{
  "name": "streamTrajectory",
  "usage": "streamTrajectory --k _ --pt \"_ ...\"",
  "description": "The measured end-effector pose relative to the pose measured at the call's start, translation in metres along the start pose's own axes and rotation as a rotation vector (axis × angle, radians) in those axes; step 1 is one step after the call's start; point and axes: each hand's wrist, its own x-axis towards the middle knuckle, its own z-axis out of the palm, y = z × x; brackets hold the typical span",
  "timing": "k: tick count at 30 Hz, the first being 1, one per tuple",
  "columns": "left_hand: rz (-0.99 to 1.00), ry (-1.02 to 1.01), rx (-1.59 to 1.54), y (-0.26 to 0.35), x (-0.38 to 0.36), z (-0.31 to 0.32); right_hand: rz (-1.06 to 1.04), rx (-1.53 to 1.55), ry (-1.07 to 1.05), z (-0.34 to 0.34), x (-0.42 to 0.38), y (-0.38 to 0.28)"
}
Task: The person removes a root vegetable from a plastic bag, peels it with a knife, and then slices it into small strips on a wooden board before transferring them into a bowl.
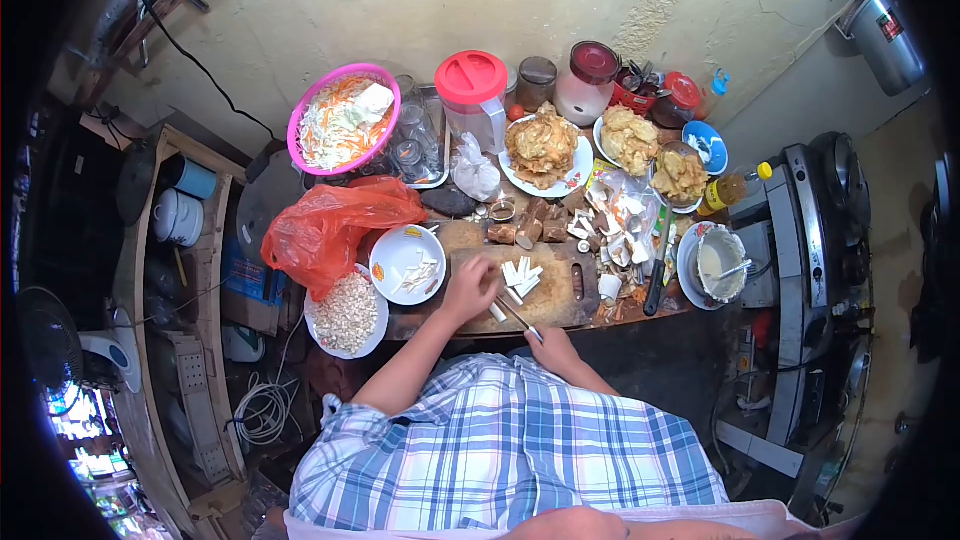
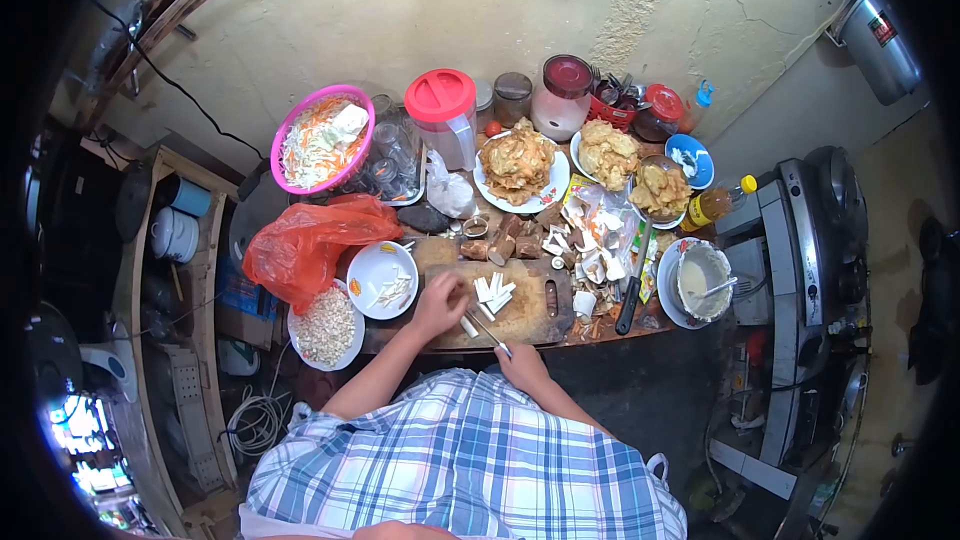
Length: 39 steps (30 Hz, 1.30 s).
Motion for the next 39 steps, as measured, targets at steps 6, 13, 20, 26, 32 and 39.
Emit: streamTrajectory --k 6,13,20,26,32,39 --pt "0.111 -0.148 0.213 -0.003 -0.044 -0.006 0.115 -0.195 0.146 -0.003 -0.005 -0.003" --pt "0.070 -0.099 0.250 0.002 -0.047 0.001 0.074 -0.245 0.170 -0.013 -0.004 -0.020" --pt "-0.214 0.126 0.065 -0.001 -0.039 -0.009 0.006 -0.317 0.120 -0.005 -0.001 -0.019" --pt "-0.095 0.176 0.048 -0.003 -0.006 0.002 -0.025 -0.310 0.099 0.004 0.003 -0.019" --pt "-0.135 0.114 -0.038 0.004 0.019 0.022 -0.030 -0.313 0.101 0.008 0.005 -0.020" --pt "-0.089 0.058 -0.040 -0.005 0.024 0.042 -0.030 -0.301 0.103 0.009 0.006 -0.019"
